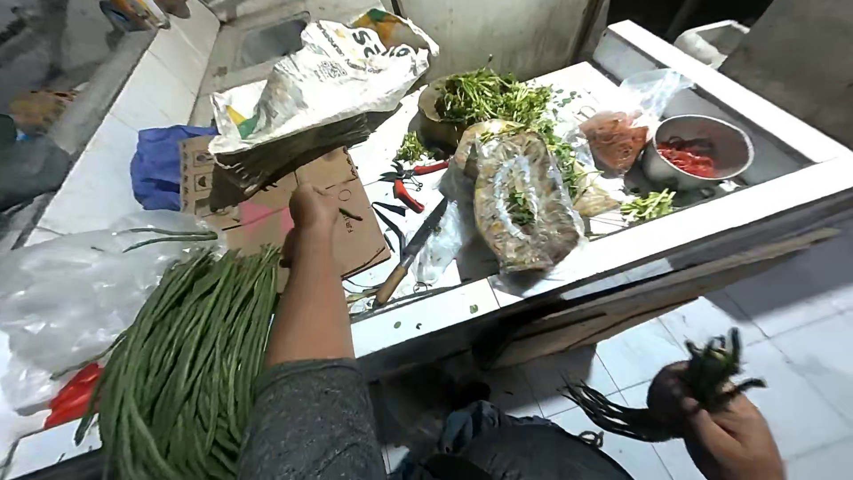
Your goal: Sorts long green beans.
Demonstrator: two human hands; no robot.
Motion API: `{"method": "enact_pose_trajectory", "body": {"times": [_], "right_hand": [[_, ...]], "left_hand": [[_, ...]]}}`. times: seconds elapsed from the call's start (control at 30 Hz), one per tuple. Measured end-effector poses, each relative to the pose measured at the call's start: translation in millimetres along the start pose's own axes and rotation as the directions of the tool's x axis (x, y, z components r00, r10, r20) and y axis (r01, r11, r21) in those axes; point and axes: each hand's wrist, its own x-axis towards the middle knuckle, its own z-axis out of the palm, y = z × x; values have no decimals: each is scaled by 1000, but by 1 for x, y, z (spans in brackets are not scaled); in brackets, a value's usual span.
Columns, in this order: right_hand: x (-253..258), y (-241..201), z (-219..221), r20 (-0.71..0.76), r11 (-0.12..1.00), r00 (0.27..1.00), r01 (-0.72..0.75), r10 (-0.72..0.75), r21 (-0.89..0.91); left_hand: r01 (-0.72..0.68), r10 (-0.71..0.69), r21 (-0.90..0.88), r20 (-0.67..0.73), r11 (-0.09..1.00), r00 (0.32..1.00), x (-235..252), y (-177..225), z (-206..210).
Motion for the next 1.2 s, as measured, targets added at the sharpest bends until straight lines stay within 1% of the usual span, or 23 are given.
{"method": "enact_pose_trajectory", "body": {"times": [0.1,0.2,0.3,0.4,0.47,0.53,0.6,0.63,0.7,0.73,0.83,0.93,1.0,1.03,1.07,1.1,1.13,1.17,1.2], "right_hand": [[6,-6,-1,-24,1000,1000,7,-7,-4],[8,-12,1,-78,1000,997,13,-14,-16],[9,-17,5,-110,999,994,27,-29,-22],[3,-15,7,-133,999,990,45,-46,-6],[-1,-13,7,-150,999,988,49,-48,0],[-4,-10,8,-169,999,985,45,-42,15],[-6,-9,10,-196,999,980,31,-25,24],[-6,-10,11,-202,999,979,32,-25,30],[-9,-10,13,-195,998,980,51,-43,36],[-12,-10,14,-181,998,982,54,-46,40],[-17,-12,8,-173,999,984,36,-29,39],[-27,-11,6,-249,999,969,-15,6,-33],[-35,-15,6,-302,992,953,-67,31,-107],[-39,-18,5,-322,985,945,-102,52,-140],[-41,-19,5,-336,981,939,-130,75,-146],[-43,-21,4,-342,978,935,-154,98,-143],[-45,-22,3,-348,975,930,-178,120,-137],[-45,-23,2,-355,972,925,-193,134,-137],[-44,-24,1,-358,970,924,-199,137,-142]], "left_hand": [[49,-58,111,73,993,996,28,1,21],[89,-123,223,141,971,982,39,7,39],[38,-95,289,189,957,977,41,11,44],[0,-71,338,198,941,978,36,14,41],[2,-53,293,168,956,984,33,9,37],[-26,10,140,111,990,994,29,3,27],[-125,126,-21,68,992,990,22,4,14],[-184,186,-59,41,981,982,17,9,9],[-269,269,-67,3,961,963,2,18,0],[-275,275,-52,-2,960,961,-3,18,-2],[-187,186,1,13,982,982,-2,8,-1],[-130,129,67,8,989,992,24,-9,19],[-135,129,90,69,987,989,41,-20,37],[-186,174,105,114,977,978,43,-24,45],[-293,270,139,164,946,949,41,-29,50],[-458,416,188,223,869,882,33,-34,51],[-554,468,285,317,782,825,13,-27,42],[-277,31,526,428,804,903,-22,19,29],[-151,-168,648,403,746,900,-27,34,31]]}}
